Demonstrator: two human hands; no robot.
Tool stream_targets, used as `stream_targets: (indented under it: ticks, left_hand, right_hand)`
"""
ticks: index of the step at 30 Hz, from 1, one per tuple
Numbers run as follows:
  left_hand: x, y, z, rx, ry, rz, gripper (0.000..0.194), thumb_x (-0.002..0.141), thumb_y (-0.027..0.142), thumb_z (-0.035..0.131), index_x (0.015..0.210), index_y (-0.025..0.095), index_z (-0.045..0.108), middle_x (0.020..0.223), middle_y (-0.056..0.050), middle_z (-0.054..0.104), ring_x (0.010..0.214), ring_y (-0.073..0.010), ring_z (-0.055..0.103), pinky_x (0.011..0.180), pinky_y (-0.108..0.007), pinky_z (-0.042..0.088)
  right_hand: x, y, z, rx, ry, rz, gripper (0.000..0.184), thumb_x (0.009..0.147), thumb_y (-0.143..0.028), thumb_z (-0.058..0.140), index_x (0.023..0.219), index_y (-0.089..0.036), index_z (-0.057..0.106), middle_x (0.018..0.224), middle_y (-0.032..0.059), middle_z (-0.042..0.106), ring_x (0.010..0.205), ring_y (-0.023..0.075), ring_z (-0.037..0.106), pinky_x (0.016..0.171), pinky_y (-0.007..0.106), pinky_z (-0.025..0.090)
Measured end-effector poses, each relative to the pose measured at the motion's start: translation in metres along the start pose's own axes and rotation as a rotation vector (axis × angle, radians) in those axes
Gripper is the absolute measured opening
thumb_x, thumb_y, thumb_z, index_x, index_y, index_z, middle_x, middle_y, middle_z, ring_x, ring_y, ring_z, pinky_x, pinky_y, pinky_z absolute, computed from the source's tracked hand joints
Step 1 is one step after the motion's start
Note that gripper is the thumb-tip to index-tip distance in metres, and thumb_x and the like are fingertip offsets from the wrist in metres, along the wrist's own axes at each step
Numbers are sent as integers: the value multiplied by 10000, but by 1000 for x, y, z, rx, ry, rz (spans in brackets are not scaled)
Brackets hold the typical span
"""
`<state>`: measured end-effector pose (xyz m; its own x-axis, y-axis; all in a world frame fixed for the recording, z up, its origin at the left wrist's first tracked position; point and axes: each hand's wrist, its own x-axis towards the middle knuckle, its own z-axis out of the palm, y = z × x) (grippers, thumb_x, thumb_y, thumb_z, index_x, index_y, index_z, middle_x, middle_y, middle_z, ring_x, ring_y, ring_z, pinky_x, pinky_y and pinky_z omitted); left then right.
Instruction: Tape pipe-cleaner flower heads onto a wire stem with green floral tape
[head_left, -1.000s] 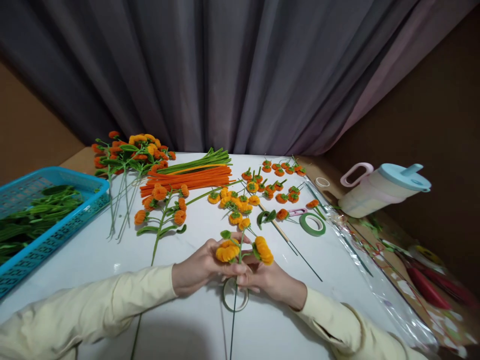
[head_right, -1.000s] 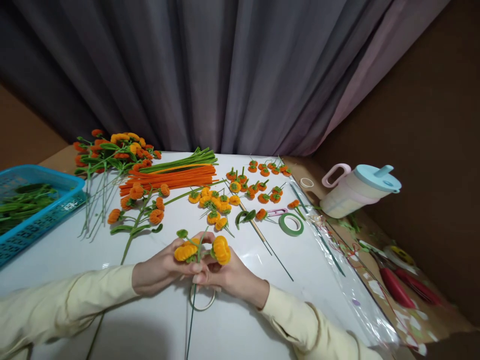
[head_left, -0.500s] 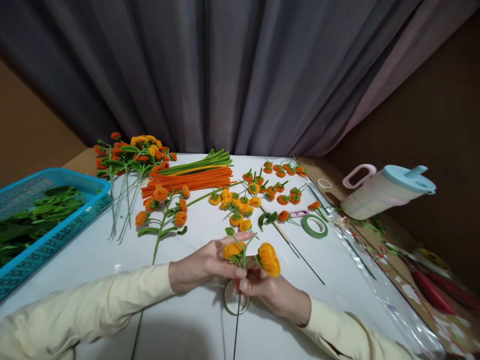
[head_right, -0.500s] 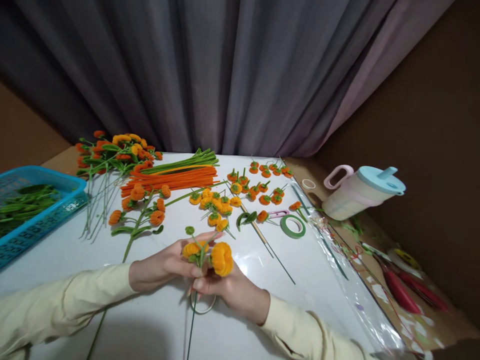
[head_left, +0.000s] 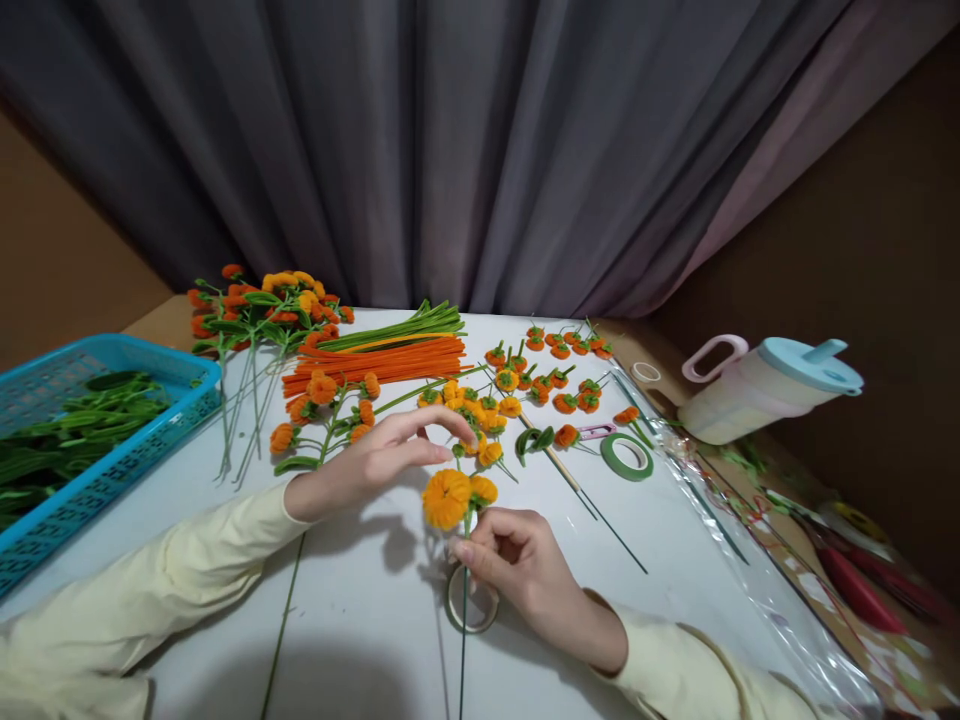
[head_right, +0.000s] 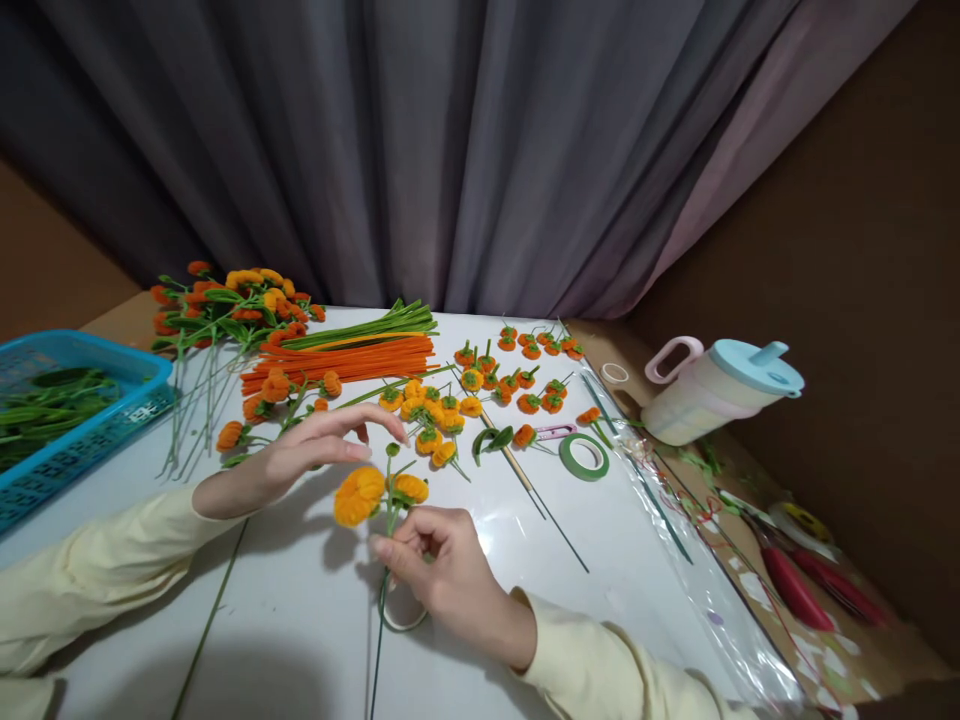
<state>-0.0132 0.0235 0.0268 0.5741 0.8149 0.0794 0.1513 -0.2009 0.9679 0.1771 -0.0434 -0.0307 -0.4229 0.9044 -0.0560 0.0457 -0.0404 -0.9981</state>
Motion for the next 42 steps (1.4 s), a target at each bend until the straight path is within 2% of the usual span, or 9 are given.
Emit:
stream_targets:
  ticks: [3,6,10,14,20,26,30,35,42]
  left_hand:
    - [7,14,-5,239,27,101,237,849,273,433,827,169,645,948,-50,629,950,-217,551,843,-293,368]
    - [6,25,-2,527,9,4,273,841,413,523,794,168,634,812,-27,646,781,-186,572,731,-268,369]
    - [0,23,11,717,-62,-29,321,793,505,595,774,187,633,784,-19,653,819,-207,566,746,-282,351]
    - [0,10,18,674,-76,-21,169,798,348,637,738,190,628,773,9,666,787,-173,572,763,-278,347]
    - [0,1,22,744,54,51,191,821,356,630,734,187,647,788,6,669,799,-177,570,819,-326,328]
    - [6,4,21,570,-17,67,91,810,200,639,765,154,704,797,-28,692,793,-173,597,799,-316,376]
    - [13,5,13,316,-113,0,125,783,237,660,768,133,728,803,-44,695,771,-161,611,739,-258,450]
    - [14,9,6,341,-208,-91,216,785,321,639,876,148,732,891,-51,717,833,-181,633,739,-242,467]
    - [12,10,17,411,-51,-73,481,894,475,434,674,139,700,653,-17,661,711,-154,589,668,-219,440]
  right_hand:
    - [-2,-2,3,-44,56,4,380,801,-397,616,542,-175,449,490,-39,449,460,79,378,456,219,300]
    - [-2,-1,5,-80,100,7,377,801,-389,609,536,-174,449,474,-42,438,444,79,375,449,222,298]
    - [-2,4,6,-85,126,7,373,802,-382,603,531,-171,456,457,-45,438,422,75,373,434,217,297]
    - [-3,8,8,-117,158,-18,367,810,-360,590,525,-168,461,449,-49,434,415,71,365,430,211,298]
    - [-6,8,10,-273,234,-92,365,823,-322,573,511,-161,476,449,-47,423,416,69,355,443,215,298]
    - [-5,10,10,-138,212,-32,372,807,-352,603,519,-165,460,433,-55,405,401,59,323,409,205,269]
    - [-3,13,9,28,170,57,362,791,-398,624,552,-163,489,399,-62,405,362,53,308,370,199,239]
    - [-5,16,10,22,223,25,373,792,-385,633,539,-166,468,395,-70,389,365,48,300,372,196,239]
    - [-5,14,16,-35,281,16,378,797,-374,614,521,-166,461,413,-66,378,374,52,302,371,200,234]
